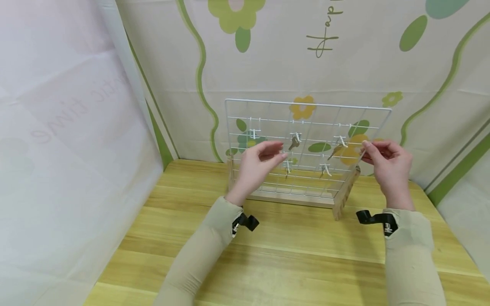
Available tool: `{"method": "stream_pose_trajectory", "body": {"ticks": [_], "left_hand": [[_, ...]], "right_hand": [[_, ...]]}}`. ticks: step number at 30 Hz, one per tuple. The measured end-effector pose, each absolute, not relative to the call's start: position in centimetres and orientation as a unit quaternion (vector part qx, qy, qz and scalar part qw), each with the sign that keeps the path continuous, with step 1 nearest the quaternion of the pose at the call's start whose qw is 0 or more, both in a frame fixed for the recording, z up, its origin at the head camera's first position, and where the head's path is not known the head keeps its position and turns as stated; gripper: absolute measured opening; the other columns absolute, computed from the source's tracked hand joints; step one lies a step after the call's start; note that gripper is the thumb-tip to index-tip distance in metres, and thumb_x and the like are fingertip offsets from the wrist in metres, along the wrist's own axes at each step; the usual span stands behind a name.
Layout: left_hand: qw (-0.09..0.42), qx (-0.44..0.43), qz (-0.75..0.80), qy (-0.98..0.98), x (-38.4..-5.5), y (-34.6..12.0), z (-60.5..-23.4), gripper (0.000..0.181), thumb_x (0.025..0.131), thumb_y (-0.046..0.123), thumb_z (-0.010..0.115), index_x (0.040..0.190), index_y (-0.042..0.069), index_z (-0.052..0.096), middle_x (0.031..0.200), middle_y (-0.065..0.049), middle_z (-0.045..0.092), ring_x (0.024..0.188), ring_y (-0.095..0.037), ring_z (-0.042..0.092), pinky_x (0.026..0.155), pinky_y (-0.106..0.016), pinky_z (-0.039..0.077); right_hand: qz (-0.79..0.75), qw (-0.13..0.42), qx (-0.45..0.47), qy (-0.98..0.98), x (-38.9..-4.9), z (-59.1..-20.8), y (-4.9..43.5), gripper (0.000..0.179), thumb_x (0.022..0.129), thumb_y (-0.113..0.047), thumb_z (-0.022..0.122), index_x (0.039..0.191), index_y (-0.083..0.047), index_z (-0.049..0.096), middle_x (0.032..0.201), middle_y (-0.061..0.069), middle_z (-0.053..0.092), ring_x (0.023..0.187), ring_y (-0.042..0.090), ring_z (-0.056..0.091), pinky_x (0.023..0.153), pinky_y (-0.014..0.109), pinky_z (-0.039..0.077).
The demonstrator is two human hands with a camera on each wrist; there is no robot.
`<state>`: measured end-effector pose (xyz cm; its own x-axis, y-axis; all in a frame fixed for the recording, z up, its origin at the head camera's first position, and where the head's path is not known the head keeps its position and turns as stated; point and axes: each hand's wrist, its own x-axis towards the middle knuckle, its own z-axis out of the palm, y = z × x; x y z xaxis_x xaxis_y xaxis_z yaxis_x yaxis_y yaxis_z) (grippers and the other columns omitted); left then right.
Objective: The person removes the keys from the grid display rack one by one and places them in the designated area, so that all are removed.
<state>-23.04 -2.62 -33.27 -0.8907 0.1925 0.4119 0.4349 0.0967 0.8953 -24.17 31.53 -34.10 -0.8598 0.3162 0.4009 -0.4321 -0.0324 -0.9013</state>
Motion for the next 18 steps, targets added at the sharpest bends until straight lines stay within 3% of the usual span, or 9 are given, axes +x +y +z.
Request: {"method": "stream_pose_trajectory", "body": {"ticks": [18], "left_hand": [[0.102, -0.184, -0.623, -0.753, -25.2, 0.6, -32.4, 0.028, 0.093, 0.027, 0.079, 0.117, 0.013, 0.075, 0.101, 0.007, 0.072, 0.091, -0.008, 0.068, 0.082, -0.022, 0.057]], "right_hand": [[0.703, 0.262, 0.041, -0.660, -24.0, -34.2, 31.6, 0.027, 0.089, -0.008, 0.079, 0.103, 0.012, 0.067, 0.092, 0.010, 0.074, 0.075, 0.016, 0.073, 0.070, 0.027, 0.060]]}}
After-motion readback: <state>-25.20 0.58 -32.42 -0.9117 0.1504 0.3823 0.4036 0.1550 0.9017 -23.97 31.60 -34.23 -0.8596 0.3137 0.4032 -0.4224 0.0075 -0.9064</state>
